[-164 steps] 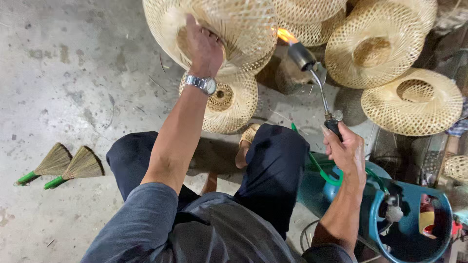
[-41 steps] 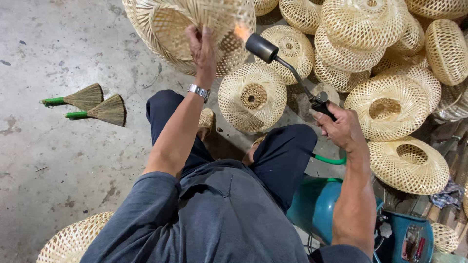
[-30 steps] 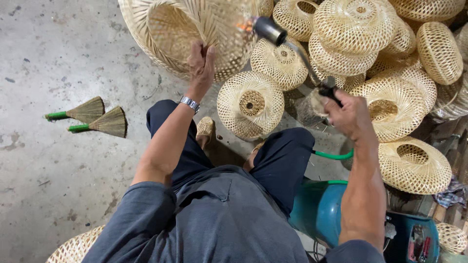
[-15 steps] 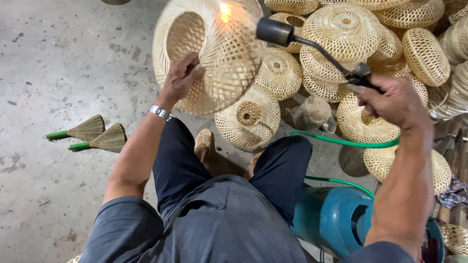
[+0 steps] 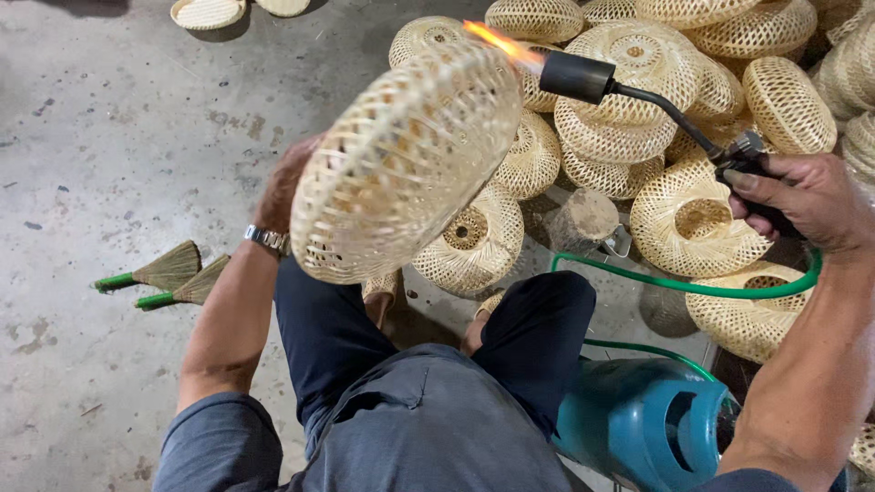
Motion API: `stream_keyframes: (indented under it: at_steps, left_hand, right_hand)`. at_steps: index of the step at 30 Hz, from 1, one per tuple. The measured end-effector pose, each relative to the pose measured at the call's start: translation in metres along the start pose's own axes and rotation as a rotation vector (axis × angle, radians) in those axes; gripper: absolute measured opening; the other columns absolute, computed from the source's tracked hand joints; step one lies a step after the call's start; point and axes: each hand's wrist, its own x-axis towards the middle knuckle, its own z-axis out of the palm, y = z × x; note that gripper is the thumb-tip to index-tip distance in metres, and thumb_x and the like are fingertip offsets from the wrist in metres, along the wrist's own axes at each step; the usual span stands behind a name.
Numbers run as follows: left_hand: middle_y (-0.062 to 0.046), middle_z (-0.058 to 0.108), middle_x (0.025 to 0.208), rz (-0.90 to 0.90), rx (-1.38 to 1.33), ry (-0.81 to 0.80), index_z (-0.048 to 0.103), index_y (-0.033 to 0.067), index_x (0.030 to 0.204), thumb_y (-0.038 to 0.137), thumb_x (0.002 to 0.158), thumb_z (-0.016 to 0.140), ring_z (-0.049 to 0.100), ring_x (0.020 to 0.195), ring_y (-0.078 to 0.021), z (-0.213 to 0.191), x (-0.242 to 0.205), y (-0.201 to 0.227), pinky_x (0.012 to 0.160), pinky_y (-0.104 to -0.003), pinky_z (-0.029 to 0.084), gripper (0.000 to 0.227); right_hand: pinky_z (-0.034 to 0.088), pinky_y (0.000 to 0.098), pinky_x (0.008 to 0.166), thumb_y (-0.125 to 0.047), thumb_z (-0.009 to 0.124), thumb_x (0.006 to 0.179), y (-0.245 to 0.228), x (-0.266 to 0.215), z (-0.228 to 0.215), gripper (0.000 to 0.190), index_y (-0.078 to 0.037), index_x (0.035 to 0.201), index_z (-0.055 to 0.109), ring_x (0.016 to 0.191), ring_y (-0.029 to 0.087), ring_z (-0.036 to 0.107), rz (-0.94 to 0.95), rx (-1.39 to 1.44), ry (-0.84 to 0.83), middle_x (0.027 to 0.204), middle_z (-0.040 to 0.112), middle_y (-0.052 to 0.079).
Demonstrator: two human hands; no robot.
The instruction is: The person uses a handheld blowtorch to apply flame to the surface of woven baskets. They rotate the basket in one hand while directing the flame with the other, treating multiple baskets in a pile on the floor.
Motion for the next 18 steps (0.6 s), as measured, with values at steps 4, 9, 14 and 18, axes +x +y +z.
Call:
stream_keyframes:
  at_steps: [4, 9, 14, 18]
  left_hand:
    - [-0.015, 0.060, 0.149, -0.013, -0.280, 0.160, 0.052, 0.0022, 0.153, 0.039, 0.105, 0.060, 0.062, 0.131, -0.0229, -0.027, -0.004, -0.030, 0.113, -0.044, 0.050, 0.061]
    - [-0.015, 0.061, 0.149, 0.063, -0.478, 0.223, 0.053, 0.0027, 0.153, 0.040, 0.104, 0.060, 0.062, 0.131, -0.0236, -0.048, -0.005, -0.082, 0.112, -0.044, 0.050, 0.062]
    - [-0.015, 0.061, 0.149, 0.095, -0.583, 0.257, 0.053, 0.0031, 0.152, 0.042, 0.104, 0.060, 0.062, 0.131, -0.0244, -0.050, -0.002, -0.129, 0.112, -0.045, 0.050, 0.062]
    - [-0.015, 0.061, 0.148, 0.099, -0.617, 0.283, 0.053, 0.0035, 0.152, 0.043, 0.103, 0.059, 0.062, 0.131, -0.0249, -0.044, -0.002, -0.156, 0.112, -0.046, 0.051, 0.063]
  right_hand:
    - [0.036, 0.0253, 0.041, -0.028, 0.066, 0.103, 0.012, 0.000, -0.008, 0.031, 0.000, 0.094, 0.073, 0.050, 0.008, 0.051, 0.115, -0.035, -0.028, 0.069, 0.062, 0.005]
    - [0.039, 0.0223, 0.043, -0.025, 0.068, 0.103, 0.036, -0.001, -0.010, 0.025, -0.001, 0.099, 0.072, 0.052, 0.006, 0.051, 0.142, 0.098, 0.018, 0.075, 0.064, 0.003]
    - [0.040, 0.0227, 0.044, -0.023, 0.067, 0.105, 0.057, -0.004, -0.007, 0.022, -0.001, 0.103, 0.072, 0.054, 0.006, 0.053, 0.100, 0.111, -0.006, 0.077, 0.066, 0.004]
    - [0.040, 0.0235, 0.043, -0.023, 0.067, 0.105, 0.067, -0.009, 0.001, 0.024, 0.000, 0.106, 0.072, 0.055, 0.007, 0.054, 0.089, 0.130, -0.040, 0.078, 0.066, 0.004]
